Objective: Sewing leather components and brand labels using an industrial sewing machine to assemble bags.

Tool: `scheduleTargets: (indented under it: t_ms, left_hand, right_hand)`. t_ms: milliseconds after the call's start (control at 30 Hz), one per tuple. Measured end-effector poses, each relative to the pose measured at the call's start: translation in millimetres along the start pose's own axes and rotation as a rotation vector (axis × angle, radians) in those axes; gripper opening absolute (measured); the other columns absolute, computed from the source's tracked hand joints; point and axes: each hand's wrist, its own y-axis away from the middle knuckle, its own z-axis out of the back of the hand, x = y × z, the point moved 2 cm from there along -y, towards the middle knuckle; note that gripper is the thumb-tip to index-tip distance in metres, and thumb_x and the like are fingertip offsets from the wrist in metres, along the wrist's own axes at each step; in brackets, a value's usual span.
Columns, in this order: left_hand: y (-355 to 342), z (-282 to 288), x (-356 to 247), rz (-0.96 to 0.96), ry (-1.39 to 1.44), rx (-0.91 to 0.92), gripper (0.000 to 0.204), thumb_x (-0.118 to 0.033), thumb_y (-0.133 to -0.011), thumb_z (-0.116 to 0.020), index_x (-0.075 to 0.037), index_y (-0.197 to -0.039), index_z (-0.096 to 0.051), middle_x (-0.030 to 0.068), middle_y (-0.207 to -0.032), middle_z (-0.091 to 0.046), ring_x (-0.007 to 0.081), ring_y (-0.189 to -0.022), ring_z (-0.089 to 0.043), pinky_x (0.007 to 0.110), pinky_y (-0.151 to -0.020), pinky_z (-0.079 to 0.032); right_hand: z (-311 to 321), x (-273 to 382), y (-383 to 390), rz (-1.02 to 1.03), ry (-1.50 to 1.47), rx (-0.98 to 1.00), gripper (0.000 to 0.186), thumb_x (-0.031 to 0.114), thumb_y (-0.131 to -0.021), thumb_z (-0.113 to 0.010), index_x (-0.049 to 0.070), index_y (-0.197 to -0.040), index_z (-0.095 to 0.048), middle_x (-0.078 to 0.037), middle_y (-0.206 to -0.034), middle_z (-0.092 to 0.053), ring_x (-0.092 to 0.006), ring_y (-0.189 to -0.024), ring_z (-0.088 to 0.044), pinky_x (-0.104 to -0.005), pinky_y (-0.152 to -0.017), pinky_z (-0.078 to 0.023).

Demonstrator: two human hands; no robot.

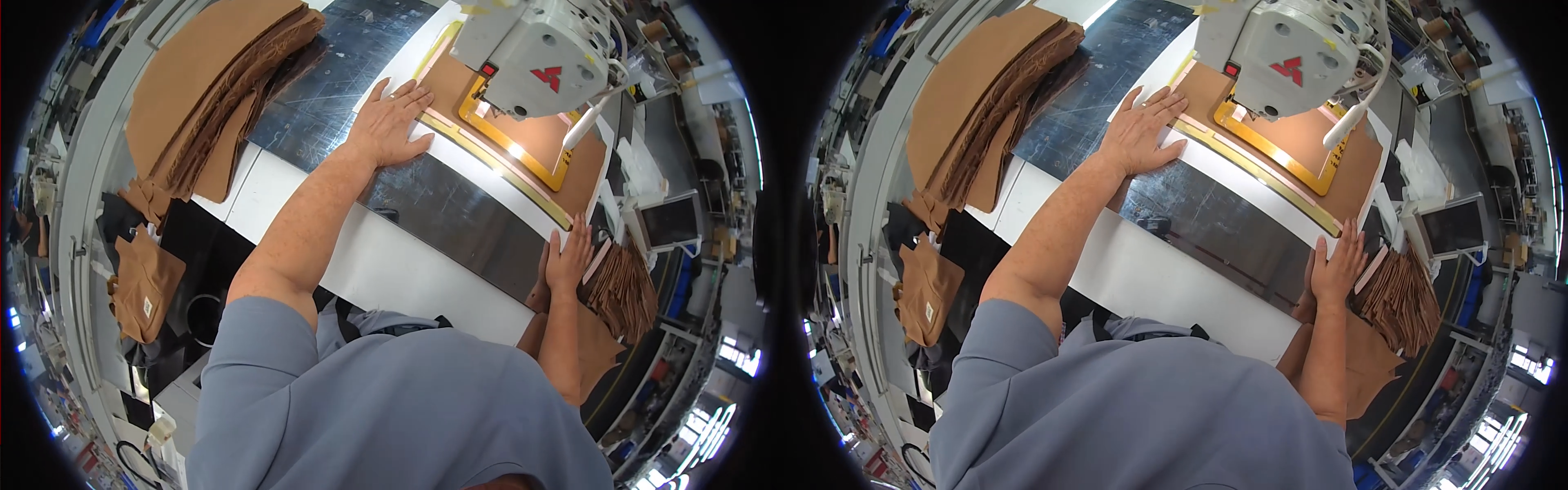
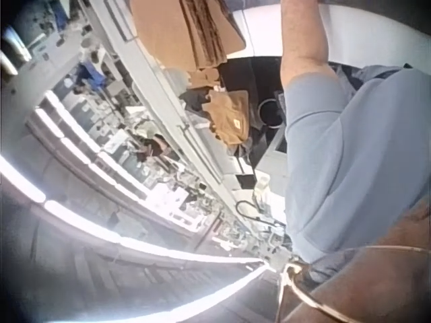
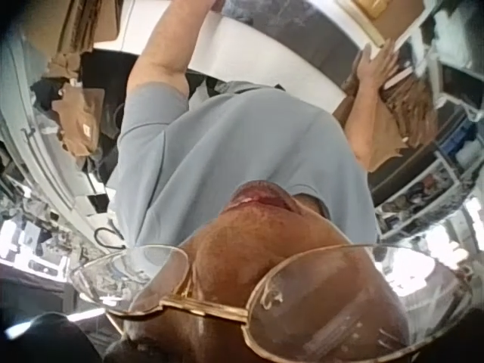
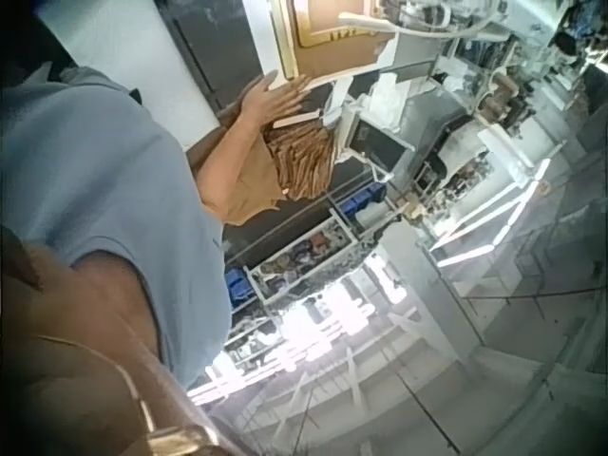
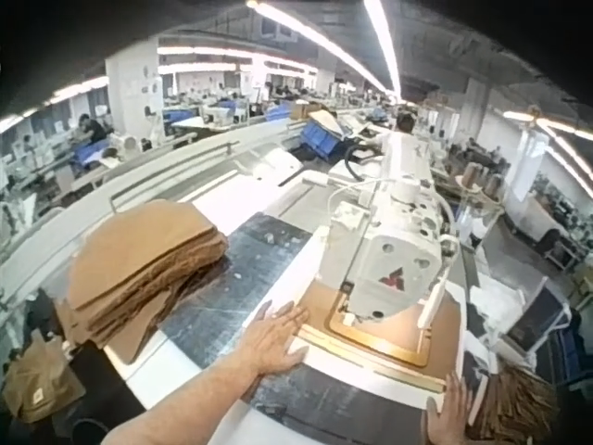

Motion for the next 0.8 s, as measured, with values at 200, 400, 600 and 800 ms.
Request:
scheduleTargets:
  t_ms: [200, 400, 600, 800]
  left_hand:
    - [2.2, -4.4, 1.1, -0.002, 0.019, -0.025, 0.07, -0.049, -0.09, -0.056, -0.01, -0.149, -0.055, 0.0064, -0.157, -0.052, 0.0188, -0.151, -0.038, 0.047, -0.13, -0.014]
    - [2.6, -6.0, 1.7, 0.009, 0.027, -0.017, 0.07, -0.047, -0.09, -0.056, -0.008, -0.148, -0.055, 0.0076, -0.156, -0.053, 0.0195, -0.151, -0.038, 0.046, -0.13, -0.017]
    - [1.4, -8.4, 1.8, 0.014, 0.054, 0.003, 0.071, -0.046, -0.09, -0.055, -0.009, -0.151, -0.052, 0.0083, -0.158, -0.051, 0.0192, -0.152, -0.037, 0.044, -0.13, -0.019]
    - [1.1, -9.5, -0.3, -0.003, 0.045, -0.046, 0.075, -0.048, -0.09, -0.054, -0.01, -0.154, -0.048, 0.0078, -0.162, -0.045, 0.0184, -0.154, -0.032, 0.045, -0.13, -0.017]
  right_hand:
    - [-0.3, -4.2, 0.0, 0.004, 0.003, 0.018, 0.067, 0.043, -0.105, -0.051, 0.011, -0.161, -0.033, -0.01, -0.167, -0.035, -0.0347, -0.157, -0.025, -0.0581, -0.125, -0.018]
    - [-0.1, -3.9, -3.6, 0.026, -0.005, 0.011, 0.067, 0.042, -0.105, -0.051, 0.01, -0.161, -0.034, -0.012, -0.167, -0.036, -0.0359, -0.156, -0.026, -0.0574, -0.125, -0.018]
    - [1.8, -2.6, -2.4, 0.017, 0.005, 0.016, 0.067, 0.04, -0.105, -0.051, 0.01, -0.161, -0.033, -0.013, -0.166, -0.036, -0.0364, -0.156, -0.026, -0.0569, -0.124, -0.018]
    - [4.3, 0.1, -1.9, -0.017, -0.024, 0.001, 0.068, 0.041, -0.105, -0.051, 0.01, -0.162, -0.032, -0.012, -0.167, -0.036, -0.0364, -0.156, -0.026, -0.057, -0.125, -0.018]
